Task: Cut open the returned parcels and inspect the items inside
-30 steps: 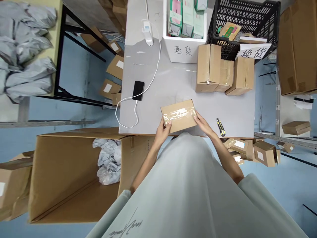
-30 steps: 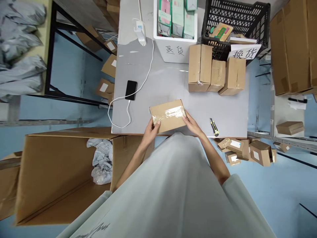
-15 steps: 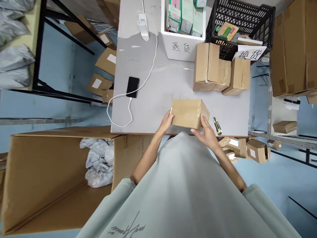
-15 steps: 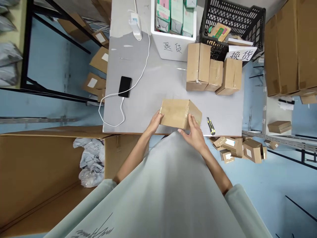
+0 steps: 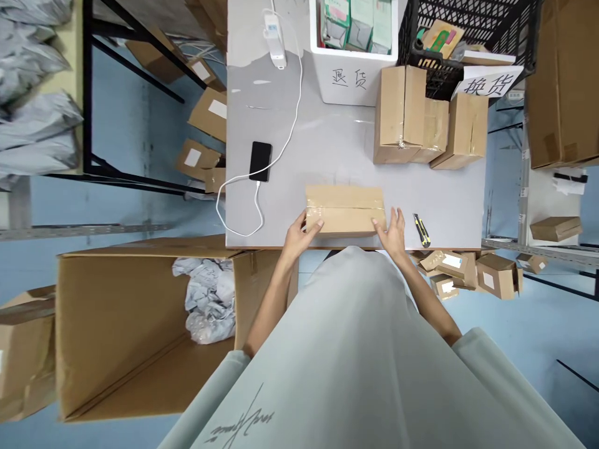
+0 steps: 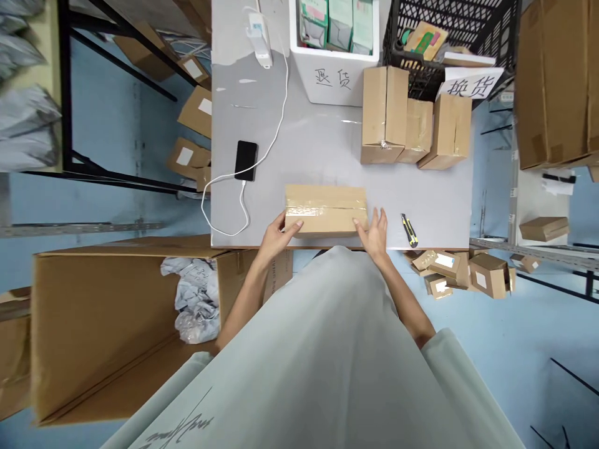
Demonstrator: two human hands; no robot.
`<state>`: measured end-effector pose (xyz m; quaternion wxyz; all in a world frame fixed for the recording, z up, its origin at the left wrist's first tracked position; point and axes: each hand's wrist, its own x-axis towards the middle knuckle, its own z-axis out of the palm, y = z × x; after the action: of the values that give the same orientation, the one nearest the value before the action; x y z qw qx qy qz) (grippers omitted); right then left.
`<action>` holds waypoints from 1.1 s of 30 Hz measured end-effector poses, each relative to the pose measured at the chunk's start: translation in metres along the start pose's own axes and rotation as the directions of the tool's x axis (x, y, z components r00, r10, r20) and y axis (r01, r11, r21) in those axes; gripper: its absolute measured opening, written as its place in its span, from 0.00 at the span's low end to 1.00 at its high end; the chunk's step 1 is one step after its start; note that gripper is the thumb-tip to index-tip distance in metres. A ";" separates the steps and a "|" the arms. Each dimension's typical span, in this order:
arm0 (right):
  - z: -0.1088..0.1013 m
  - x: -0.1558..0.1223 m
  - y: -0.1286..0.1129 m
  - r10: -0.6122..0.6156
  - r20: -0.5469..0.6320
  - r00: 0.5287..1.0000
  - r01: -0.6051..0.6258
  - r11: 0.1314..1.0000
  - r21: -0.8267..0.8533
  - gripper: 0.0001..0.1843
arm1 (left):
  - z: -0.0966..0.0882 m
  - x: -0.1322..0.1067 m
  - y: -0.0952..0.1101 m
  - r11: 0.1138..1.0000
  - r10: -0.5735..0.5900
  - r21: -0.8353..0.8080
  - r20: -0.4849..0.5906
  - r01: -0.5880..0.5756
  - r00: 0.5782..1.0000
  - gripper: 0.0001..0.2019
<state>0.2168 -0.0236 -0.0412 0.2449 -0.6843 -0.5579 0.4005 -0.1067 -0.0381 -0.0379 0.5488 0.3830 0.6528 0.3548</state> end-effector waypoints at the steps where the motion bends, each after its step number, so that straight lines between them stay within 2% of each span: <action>1: -0.002 0.001 0.007 0.082 0.007 0.997 -0.082 0.994 0.069 0.57 | -0.003 0.000 -0.005 1.000 -0.018 -0.021 0.003 0.018 1.000 0.45; 3: -0.005 0.001 0.013 0.141 0.113 0.984 -0.161 0.968 0.191 0.57 | -0.006 0.003 -0.015 0.998 -0.046 -0.052 0.009 0.046 0.999 0.46; 5: -0.009 0.001 0.014 0.111 0.170 0.979 -0.151 0.957 0.248 0.53 | -0.002 0.008 -0.023 0.996 -0.048 -0.072 0.021 0.049 0.999 0.47; 10: -0.035 0.001 0.020 0.088 0.080 0.993 -0.106 0.958 0.265 0.49 | 0.032 0.028 -0.023 0.995 -0.006 -0.102 0.102 0.017 0.995 0.50; 14: -0.062 0.002 0.052 0.085 0.101 0.991 -0.108 0.963 0.248 0.48 | 0.056 0.044 -0.016 0.991 0.051 -0.133 0.172 -0.028 0.984 0.50; 16: -0.075 0.007 0.073 0.129 0.091 0.987 -0.139 0.983 0.119 0.45 | 0.060 0.048 -0.016 0.991 0.054 -0.127 0.192 -0.030 0.980 0.52; 19: -0.092 0.022 0.104 0.263 -0.044 0.964 -0.266 0.948 -0.174 0.37 | 0.059 0.048 -0.020 0.996 0.035 -0.084 0.199 -0.019 0.979 0.55; 21: -0.098 0.033 0.121 0.375 -0.107 0.921 -0.387 0.846 -0.367 0.31 | 0.058 0.045 -0.022 0.998 0.030 -0.061 0.194 -0.018 0.981 0.55; 22: -0.099 0.037 0.128 0.424 -0.118 0.898 -0.429 0.783 -0.451 0.31 | 0.057 0.043 -0.024 0.998 0.027 -0.052 0.189 -0.018 0.982 0.55; 24: -0.100 0.043 0.138 0.481 -0.122 0.868 -0.454 0.670 -0.587 0.30 | 0.058 0.041 -0.026 0.999 0.019 -0.035 0.178 -0.013 0.984 0.56; 26: -0.099 0.045 0.141 0.488 -0.110 0.866 -0.440 0.640 -0.630 0.26 | 0.059 0.039 -0.028 1.000 0.009 -0.017 0.171 -0.006 0.985 0.57; 28: -0.100 0.048 0.138 0.482 -0.107 0.870 -0.436 0.647 -0.626 0.22 | 0.059 0.039 -0.030 1.000 0.008 -0.008 0.175 -0.007 0.985 0.58; 31: -0.108 0.059 0.119 0.385 -0.122 0.915 -0.383 0.732 -0.563 0.20 | 0.058 0.040 -0.031 1.000 0.013 -0.002 0.182 -0.013 0.983 0.58; 33: -0.115 0.069 0.098 0.233 -0.139 0.962 -0.271 0.820 -0.505 0.20 | 0.056 0.043 -0.029 1.000 0.009 0.010 0.197 -0.011 0.980 0.57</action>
<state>0.3708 0.0299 -0.0718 0.0157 -0.8063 -0.5406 0.2395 -0.0591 -0.0105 -0.0914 0.6069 0.4224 0.5954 0.3144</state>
